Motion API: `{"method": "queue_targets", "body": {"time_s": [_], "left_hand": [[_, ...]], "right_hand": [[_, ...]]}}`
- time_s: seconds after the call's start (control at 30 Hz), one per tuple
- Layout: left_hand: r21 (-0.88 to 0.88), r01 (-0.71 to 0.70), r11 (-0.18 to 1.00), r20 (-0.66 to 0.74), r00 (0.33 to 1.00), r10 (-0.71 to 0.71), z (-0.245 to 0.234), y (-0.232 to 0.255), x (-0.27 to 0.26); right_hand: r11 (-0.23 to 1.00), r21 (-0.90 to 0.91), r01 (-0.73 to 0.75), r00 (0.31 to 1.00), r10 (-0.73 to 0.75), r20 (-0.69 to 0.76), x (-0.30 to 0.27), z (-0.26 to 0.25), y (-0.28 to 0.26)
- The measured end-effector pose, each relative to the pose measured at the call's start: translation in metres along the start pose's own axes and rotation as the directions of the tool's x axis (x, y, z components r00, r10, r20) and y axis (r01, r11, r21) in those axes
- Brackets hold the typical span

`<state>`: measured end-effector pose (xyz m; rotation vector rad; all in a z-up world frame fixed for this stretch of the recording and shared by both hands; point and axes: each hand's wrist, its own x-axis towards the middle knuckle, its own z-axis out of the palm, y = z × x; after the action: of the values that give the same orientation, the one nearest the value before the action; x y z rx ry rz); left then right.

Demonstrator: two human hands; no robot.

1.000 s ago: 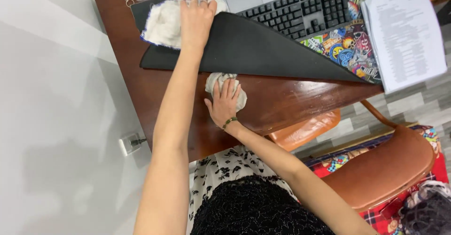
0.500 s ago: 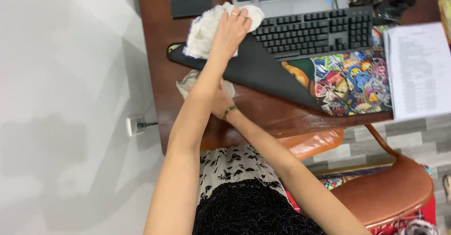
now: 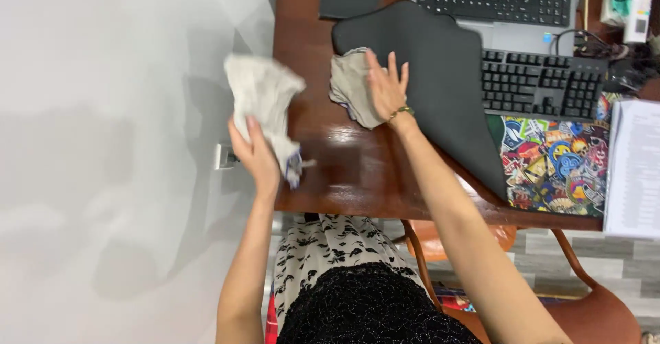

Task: The person clears a wallet and papers from the desk, then wipes the desk surface and mousepad with a cloth. The person lifts and repositions the mousepad to clean underneath, then returns it and continues wiping the surface.

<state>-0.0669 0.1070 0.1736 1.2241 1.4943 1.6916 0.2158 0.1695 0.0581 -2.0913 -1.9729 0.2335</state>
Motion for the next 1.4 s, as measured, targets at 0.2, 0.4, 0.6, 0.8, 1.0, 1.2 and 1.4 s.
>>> {"method": "queue_targets", "body": {"time_s": [0.2, 0.4, 0.6, 0.8, 1.0, 1.2, 1.4], "left_hand": [[0.114, 0.479, 0.87, 0.035, 0.873, -0.486, -0.019, 0.017, -0.048], [0.51, -0.308, 0.803, 0.546, 0.837, -0.026, -0.022, -0.077, -0.079], [0.256, 0.113, 0.96, 0.165, 0.973, -0.159, -0.034, -0.147, -0.104], [0.221, 0.079, 0.972, 0.124, 0.986, -0.108, -0.028, -0.127, -0.098], [0.138, 0.078, 0.987, 0.092, 0.992, -0.091, -0.029, -0.15, -0.103], [0.125, 0.066, 0.99, 0.13, 0.988, -0.082, -0.029, -0.141, -0.098], [0.169, 0.019, 0.985, 0.155, 0.987, -0.046, -0.027, -0.142, -0.096]], "right_hand": [[0.99, 0.034, 0.139, 0.983, -0.134, -0.129, -0.008, -0.023, -0.008], [0.86, -0.394, 0.324, 0.905, -0.404, -0.137, -0.009, 0.006, -0.028], [0.905, -0.393, 0.159, 0.987, -0.139, 0.079, 0.034, 0.038, -0.081], [0.992, 0.064, 0.107, 0.988, -0.113, 0.104, 0.094, 0.087, -0.108], [0.965, -0.03, 0.26, 0.956, -0.253, 0.15, 0.06, 0.065, -0.148], [0.919, 0.006, 0.395, 0.915, -0.393, -0.087, -0.035, 0.049, -0.12], [0.973, -0.104, 0.204, 0.967, -0.217, -0.13, -0.106, 0.001, -0.05]]}}
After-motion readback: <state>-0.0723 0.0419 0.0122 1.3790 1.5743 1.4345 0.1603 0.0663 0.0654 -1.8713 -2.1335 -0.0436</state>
